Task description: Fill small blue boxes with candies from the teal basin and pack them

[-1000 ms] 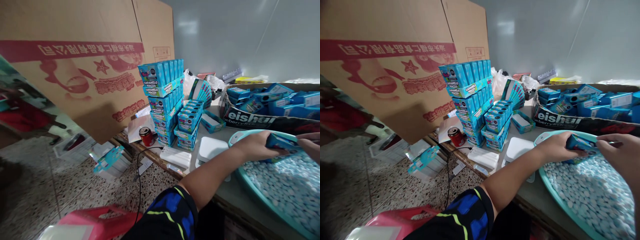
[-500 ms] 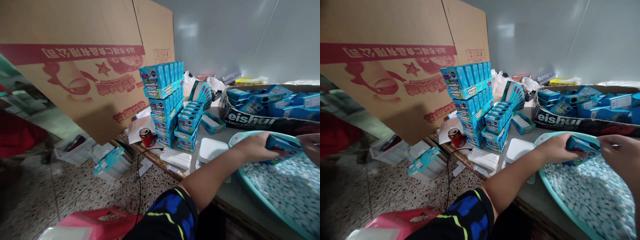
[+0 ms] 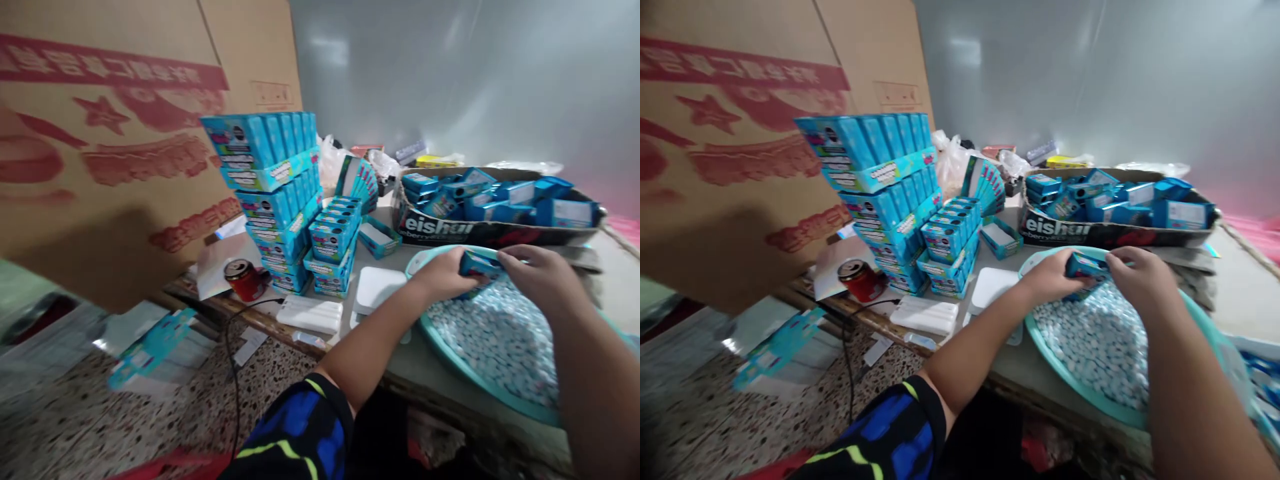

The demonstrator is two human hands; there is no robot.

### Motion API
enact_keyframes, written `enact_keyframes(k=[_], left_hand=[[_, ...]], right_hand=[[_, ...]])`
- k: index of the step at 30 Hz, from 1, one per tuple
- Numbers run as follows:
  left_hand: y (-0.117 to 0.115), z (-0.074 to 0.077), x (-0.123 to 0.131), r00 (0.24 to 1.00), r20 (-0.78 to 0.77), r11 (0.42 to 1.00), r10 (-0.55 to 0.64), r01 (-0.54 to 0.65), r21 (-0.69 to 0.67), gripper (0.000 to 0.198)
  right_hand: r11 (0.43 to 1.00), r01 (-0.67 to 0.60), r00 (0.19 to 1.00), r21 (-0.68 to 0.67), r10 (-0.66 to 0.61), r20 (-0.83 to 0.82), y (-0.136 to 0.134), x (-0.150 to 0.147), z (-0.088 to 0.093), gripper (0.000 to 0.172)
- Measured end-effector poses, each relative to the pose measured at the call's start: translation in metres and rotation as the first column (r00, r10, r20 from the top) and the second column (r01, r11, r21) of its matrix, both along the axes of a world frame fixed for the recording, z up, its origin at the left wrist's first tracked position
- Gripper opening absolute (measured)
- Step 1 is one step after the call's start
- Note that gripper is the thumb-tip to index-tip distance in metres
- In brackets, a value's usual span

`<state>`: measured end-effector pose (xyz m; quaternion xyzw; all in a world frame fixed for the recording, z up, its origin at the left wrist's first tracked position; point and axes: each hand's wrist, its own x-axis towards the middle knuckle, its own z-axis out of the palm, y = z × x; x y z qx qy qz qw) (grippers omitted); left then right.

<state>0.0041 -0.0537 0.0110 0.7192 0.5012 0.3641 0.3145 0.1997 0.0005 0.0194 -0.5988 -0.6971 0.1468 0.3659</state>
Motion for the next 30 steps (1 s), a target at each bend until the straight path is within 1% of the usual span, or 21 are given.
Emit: enact_keyframes(k=[2,5,6,8,10,12,15,18,23,27,30], left_hand=[[-0.001,0.003,0.000,1.000,0.017,1.000,0.016,-0.017,0.010,0.053],[0.001,0.005,0.000,0.997,0.065,0.999,0.041,-0.043,0.028,0.048],[0.001,0.005,0.000,0.996,0.080,0.998,0.047,-0.050,0.038,0.047],[0.003,0.005,0.000,0.994,0.101,0.996,0.048,-0.055,0.065,0.047],[0.006,0.004,-0.001,0.992,0.116,0.994,0.047,-0.059,0.097,0.046],[0.010,0.002,-0.002,0.988,0.142,0.990,0.055,-0.073,0.122,0.042],[0.015,0.001,-0.002,0.976,0.208,0.982,0.058,-0.093,0.162,0.038],[0.018,0.000,-0.003,0.969,0.241,0.978,0.048,-0.095,0.186,0.038],[0.016,0.004,-0.003,0.980,0.184,0.974,0.079,-0.115,0.196,0.038],[0.013,0.009,-0.003,0.983,0.169,0.975,0.076,-0.109,0.193,0.036],[0.013,0.010,-0.003,0.983,0.171,0.974,0.068,-0.103,0.202,0.036]], right_hand=[[0.999,-0.026,1.000,-0.025,0.026,-0.003,-0.005,-0.009,0.009,0.022],[0.996,-0.085,0.995,-0.028,0.083,-0.054,-0.006,-0.015,0.014,0.027],[0.994,-0.102,0.992,-0.038,0.098,-0.081,-0.006,-0.016,0.014,0.028],[0.986,-0.135,0.977,-0.099,0.116,-0.177,-0.007,-0.019,0.015,0.031],[0.970,-0.160,0.941,-0.181,0.095,-0.324,-0.009,-0.022,0.019,0.031],[0.958,-0.167,0.889,-0.232,0.045,-0.456,-0.011,-0.025,0.025,0.026],[0.948,-0.176,0.821,-0.265,-0.007,-0.570,-0.012,-0.028,0.034,0.024],[0.943,-0.187,0.802,-0.275,-0.015,-0.598,-0.011,-0.028,0.038,0.022],[0.945,-0.223,0.805,-0.239,0.040,-0.592,-0.008,-0.027,0.033,0.021],[0.954,-0.194,0.835,-0.230,0.037,-0.549,-0.008,-0.029,0.030,0.018],[0.945,-0.233,0.849,-0.230,0.082,-0.522,-0.008,-0.028,0.030,0.020]])
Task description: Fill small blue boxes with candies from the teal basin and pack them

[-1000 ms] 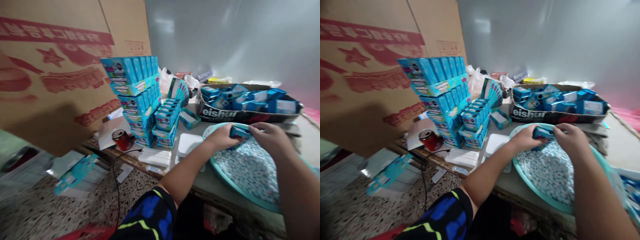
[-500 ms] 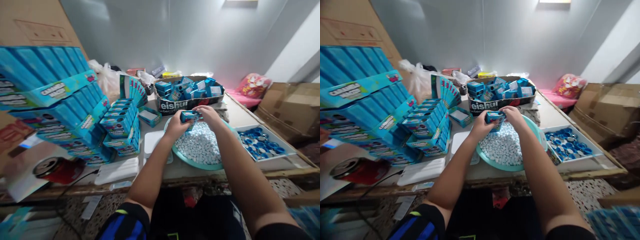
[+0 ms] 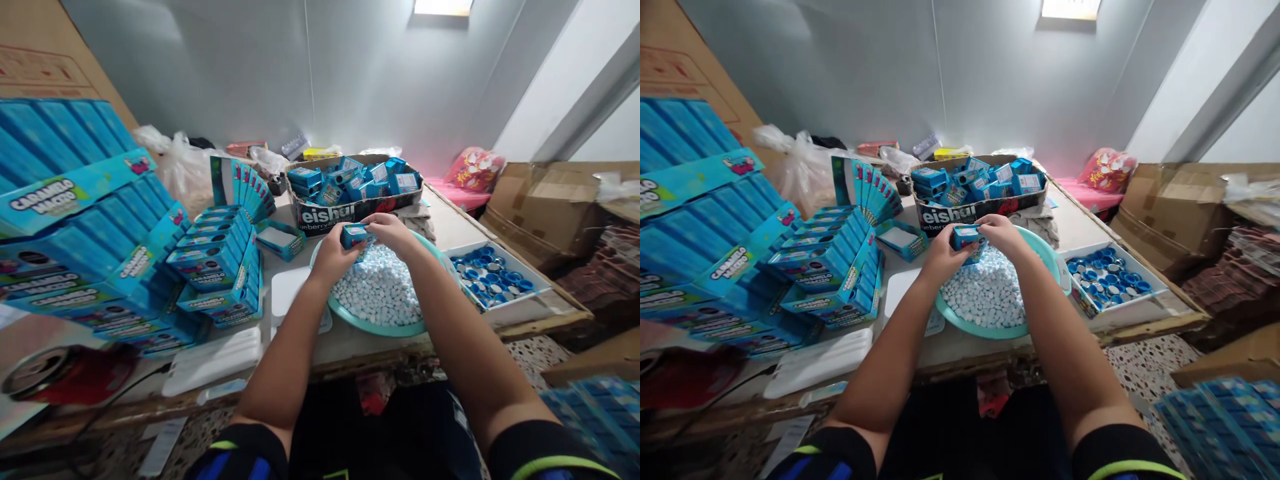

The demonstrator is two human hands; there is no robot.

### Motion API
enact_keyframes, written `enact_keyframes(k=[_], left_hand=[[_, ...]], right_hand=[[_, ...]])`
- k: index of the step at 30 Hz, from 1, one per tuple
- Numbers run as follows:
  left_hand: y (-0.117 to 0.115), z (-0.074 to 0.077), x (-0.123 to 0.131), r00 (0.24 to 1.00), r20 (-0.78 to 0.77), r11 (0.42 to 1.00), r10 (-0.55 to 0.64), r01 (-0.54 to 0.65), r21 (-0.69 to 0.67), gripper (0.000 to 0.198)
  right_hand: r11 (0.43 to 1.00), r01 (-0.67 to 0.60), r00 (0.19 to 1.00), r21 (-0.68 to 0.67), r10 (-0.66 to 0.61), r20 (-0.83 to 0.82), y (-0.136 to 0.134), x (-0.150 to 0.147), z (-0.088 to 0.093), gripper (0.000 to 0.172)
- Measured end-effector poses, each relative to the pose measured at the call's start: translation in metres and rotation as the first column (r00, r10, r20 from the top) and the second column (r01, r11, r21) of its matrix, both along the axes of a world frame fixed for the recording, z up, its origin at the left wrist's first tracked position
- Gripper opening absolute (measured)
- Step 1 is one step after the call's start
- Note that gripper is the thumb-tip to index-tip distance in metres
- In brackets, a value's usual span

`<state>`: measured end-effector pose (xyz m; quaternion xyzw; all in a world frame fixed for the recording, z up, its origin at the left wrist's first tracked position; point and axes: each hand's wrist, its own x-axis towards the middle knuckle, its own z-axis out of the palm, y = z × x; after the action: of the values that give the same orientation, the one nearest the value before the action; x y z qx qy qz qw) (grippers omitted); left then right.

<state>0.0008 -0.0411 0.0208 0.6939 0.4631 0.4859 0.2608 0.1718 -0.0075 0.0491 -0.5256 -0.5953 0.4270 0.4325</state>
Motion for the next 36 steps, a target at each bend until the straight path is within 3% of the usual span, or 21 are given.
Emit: enact_keyframes(k=[5,8,10,12,14,16,19,21,23,25,26,31,34,36], left_hand=[[0.005,-0.005,0.002,0.998,0.058,1.000,0.010,-0.012,0.029,0.041],[0.007,-0.004,0.002,0.987,0.146,0.996,0.062,-0.071,0.062,0.046],[0.004,0.003,-0.006,0.974,0.195,0.987,0.115,-0.133,0.086,0.047],[-0.001,0.011,-0.023,0.962,0.229,0.979,0.145,-0.173,0.106,0.047],[-0.010,0.018,-0.048,0.951,0.269,0.976,0.152,-0.187,0.112,0.048],[-0.019,0.018,-0.074,0.930,0.321,0.972,0.178,-0.218,0.092,0.051],[-0.031,0.006,-0.103,0.866,0.423,0.955,0.268,-0.297,0.003,0.054],[-0.037,-0.007,-0.112,0.814,0.486,0.942,0.318,-0.331,-0.063,0.053],[-0.040,-0.018,-0.114,0.782,0.516,0.933,0.349,-0.341,-0.116,0.050],[-0.041,-0.024,-0.113,0.789,0.487,0.927,0.374,-0.336,-0.168,0.046],[-0.041,-0.026,-0.111,0.806,0.450,0.923,0.384,-0.329,-0.198,0.043],[-0.040,-0.031,-0.108,0.878,0.304,0.901,0.370,-0.259,-0.349,0.045],[-0.037,-0.035,-0.112,0.881,0.358,0.916,0.310,-0.177,-0.360,0.052],[-0.034,-0.037,-0.117,0.890,0.385,0.949,0.244,-0.137,-0.285,0.052]], right_hand=[[0.997,-0.072,0.975,-0.004,0.069,-0.209,0.008,0.007,-0.001,0.028],[0.999,-0.030,0.959,-0.022,0.022,-0.284,0.016,0.010,-0.006,0.029],[0.998,0.058,0.995,0.012,-0.057,-0.082,0.018,0.010,-0.011,0.024],[0.988,0.073,0.962,0.133,-0.105,0.251,0.016,0.009,-0.017,0.016],[0.967,-0.042,0.871,0.251,-0.088,0.484,0.009,0.006,-0.020,0.012],[0.935,-0.175,0.804,0.309,-0.045,0.593,0.000,-0.001,-0.018,0.015],[0.885,-0.333,0.668,0.327,-0.024,0.744,-0.011,-0.019,-0.003,0.024],[0.874,-0.417,0.516,0.250,0.001,0.857,-0.014,-0.038,0.011,0.031],[0.881,-0.468,0.336,0.070,0.105,0.936,-0.016,-0.058,0.023,0.041],[0.861,-0.492,0.194,-0.126,0.250,0.949,-0.017,-0.074,0.030,0.047],[0.843,-0.509,0.162,-0.174,0.292,0.942,-0.018,-0.079,0.030,0.047],[0.774,-0.626,0.237,-0.094,0.304,0.923,-0.026,-0.078,0.018,0.045],[0.753,-0.628,0.208,-0.195,0.404,0.891,-0.027,-0.071,0.017,0.036],[0.752,-0.617,0.172,-0.232,0.416,0.893,-0.027,-0.069,0.020,0.030]])
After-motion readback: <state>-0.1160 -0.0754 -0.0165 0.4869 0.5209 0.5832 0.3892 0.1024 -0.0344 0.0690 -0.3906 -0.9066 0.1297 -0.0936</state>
